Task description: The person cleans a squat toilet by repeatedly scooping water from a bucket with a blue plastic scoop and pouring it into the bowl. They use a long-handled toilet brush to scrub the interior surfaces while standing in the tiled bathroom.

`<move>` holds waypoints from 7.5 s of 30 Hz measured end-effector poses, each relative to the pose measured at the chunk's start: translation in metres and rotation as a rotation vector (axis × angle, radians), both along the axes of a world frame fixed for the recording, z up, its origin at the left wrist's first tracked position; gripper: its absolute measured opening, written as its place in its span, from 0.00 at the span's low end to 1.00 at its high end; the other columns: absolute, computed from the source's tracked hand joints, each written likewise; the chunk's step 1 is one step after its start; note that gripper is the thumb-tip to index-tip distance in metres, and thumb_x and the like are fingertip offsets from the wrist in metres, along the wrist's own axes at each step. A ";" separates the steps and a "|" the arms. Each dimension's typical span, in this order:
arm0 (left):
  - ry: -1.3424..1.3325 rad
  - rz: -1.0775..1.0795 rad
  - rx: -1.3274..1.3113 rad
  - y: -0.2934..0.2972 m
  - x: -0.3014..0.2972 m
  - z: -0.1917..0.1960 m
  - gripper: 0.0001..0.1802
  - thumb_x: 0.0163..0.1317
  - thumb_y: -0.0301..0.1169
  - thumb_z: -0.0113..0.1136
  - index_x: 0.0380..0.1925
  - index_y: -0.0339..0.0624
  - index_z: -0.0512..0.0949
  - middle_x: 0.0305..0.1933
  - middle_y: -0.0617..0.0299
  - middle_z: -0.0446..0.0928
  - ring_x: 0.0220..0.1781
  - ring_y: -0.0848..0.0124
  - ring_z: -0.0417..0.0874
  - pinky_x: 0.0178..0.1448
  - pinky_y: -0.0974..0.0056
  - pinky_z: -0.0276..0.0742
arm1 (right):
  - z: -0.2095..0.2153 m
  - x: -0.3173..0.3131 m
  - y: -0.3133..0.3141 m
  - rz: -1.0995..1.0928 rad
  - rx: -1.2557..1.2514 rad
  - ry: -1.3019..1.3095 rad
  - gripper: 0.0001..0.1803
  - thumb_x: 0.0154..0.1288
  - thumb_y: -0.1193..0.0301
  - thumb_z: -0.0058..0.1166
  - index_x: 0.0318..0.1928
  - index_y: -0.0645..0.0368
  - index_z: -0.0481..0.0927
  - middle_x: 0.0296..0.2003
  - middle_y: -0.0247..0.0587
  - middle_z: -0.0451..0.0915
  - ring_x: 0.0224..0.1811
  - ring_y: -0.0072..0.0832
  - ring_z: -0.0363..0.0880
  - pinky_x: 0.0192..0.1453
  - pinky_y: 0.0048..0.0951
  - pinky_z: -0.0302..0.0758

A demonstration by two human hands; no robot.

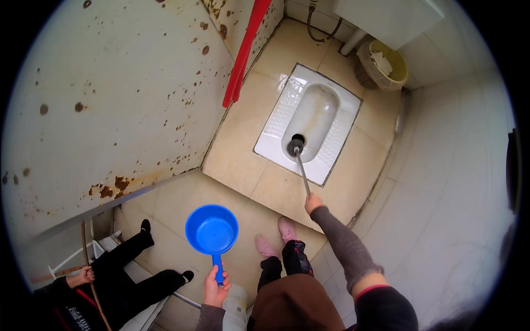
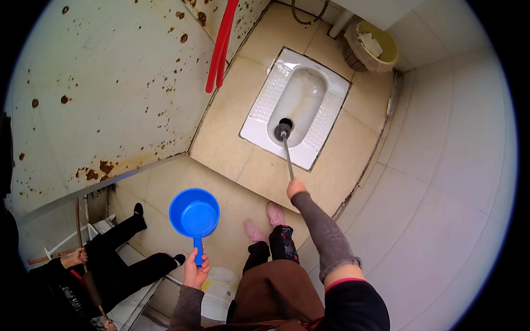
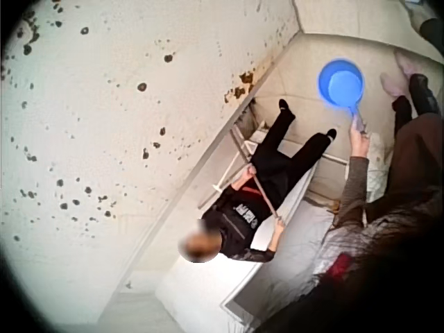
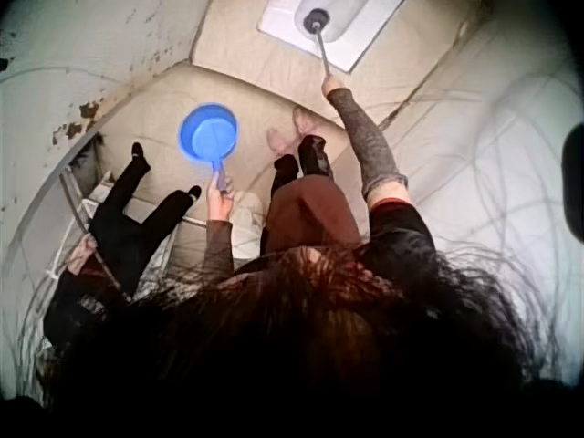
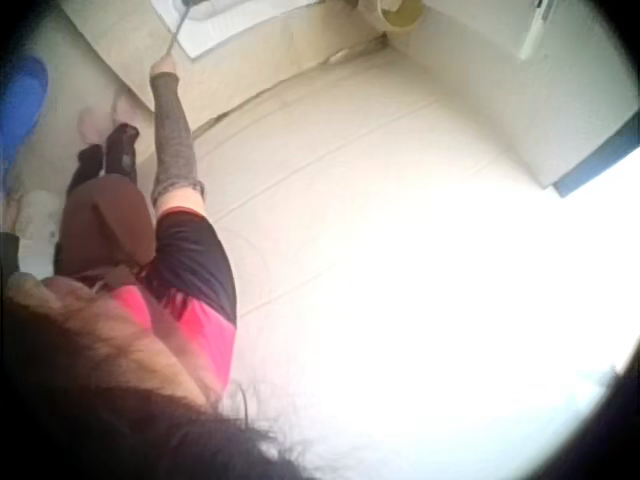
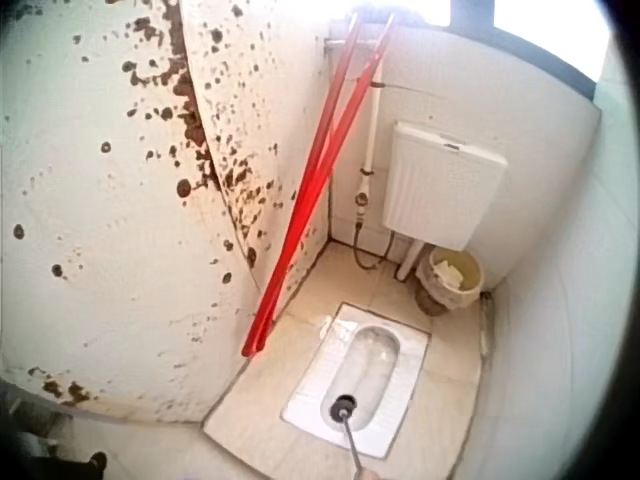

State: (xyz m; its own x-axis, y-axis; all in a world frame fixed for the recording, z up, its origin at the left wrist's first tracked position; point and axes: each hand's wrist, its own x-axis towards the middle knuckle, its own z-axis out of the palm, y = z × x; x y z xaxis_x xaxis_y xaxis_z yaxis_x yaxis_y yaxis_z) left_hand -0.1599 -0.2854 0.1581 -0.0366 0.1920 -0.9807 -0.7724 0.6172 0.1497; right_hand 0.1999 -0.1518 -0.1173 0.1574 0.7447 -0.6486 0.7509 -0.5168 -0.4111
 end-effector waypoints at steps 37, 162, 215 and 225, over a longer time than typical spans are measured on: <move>0.272 -0.072 0.115 0.261 0.163 -0.139 0.10 0.63 0.39 0.47 0.33 0.46 0.65 0.22 0.64 0.69 0.12 0.75 0.66 0.13 0.71 0.55 | 0.052 -0.043 0.040 0.028 -0.191 0.128 0.15 0.63 0.69 0.39 0.45 0.69 0.64 0.23 0.63 0.75 0.27 0.58 0.75 0.32 0.53 0.70; 0.071 0.187 0.077 0.252 0.138 -0.134 0.16 0.62 0.40 0.50 0.44 0.44 0.68 0.23 0.63 0.69 0.13 0.75 0.64 0.14 0.71 0.52 | 0.102 0.177 0.264 1.059 -0.200 -0.949 0.30 0.59 0.74 0.40 0.64 0.58 0.56 0.28 0.47 0.79 0.26 0.40 0.81 0.27 0.40 0.78; 0.082 0.086 0.092 0.252 0.141 -0.134 0.11 0.61 0.40 0.50 0.33 0.47 0.65 0.23 0.63 0.69 0.12 0.74 0.65 0.12 0.71 0.53 | 0.185 0.120 0.126 0.019 -0.501 -0.108 0.17 0.64 0.62 0.43 0.36 0.65 0.76 0.18 0.47 0.74 0.14 0.36 0.74 0.16 0.36 0.70; 0.080 0.003 0.120 0.248 0.151 -0.138 0.12 0.62 0.40 0.49 0.37 0.45 0.66 0.23 0.62 0.69 0.13 0.74 0.65 0.13 0.71 0.54 | 0.133 0.136 0.059 0.072 -0.162 -0.002 0.15 0.63 0.65 0.46 0.37 0.66 0.77 0.22 0.51 0.76 0.24 0.40 0.76 0.32 0.39 0.72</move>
State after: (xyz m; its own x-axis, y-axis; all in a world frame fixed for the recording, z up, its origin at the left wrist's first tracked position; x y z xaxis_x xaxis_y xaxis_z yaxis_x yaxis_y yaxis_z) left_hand -0.0093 -0.0369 0.0202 -0.1148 0.3076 -0.9446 -0.7566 0.5891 0.2838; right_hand 0.3364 -0.0925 0.0154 0.1093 0.6395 -0.7610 0.7891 -0.5214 -0.3248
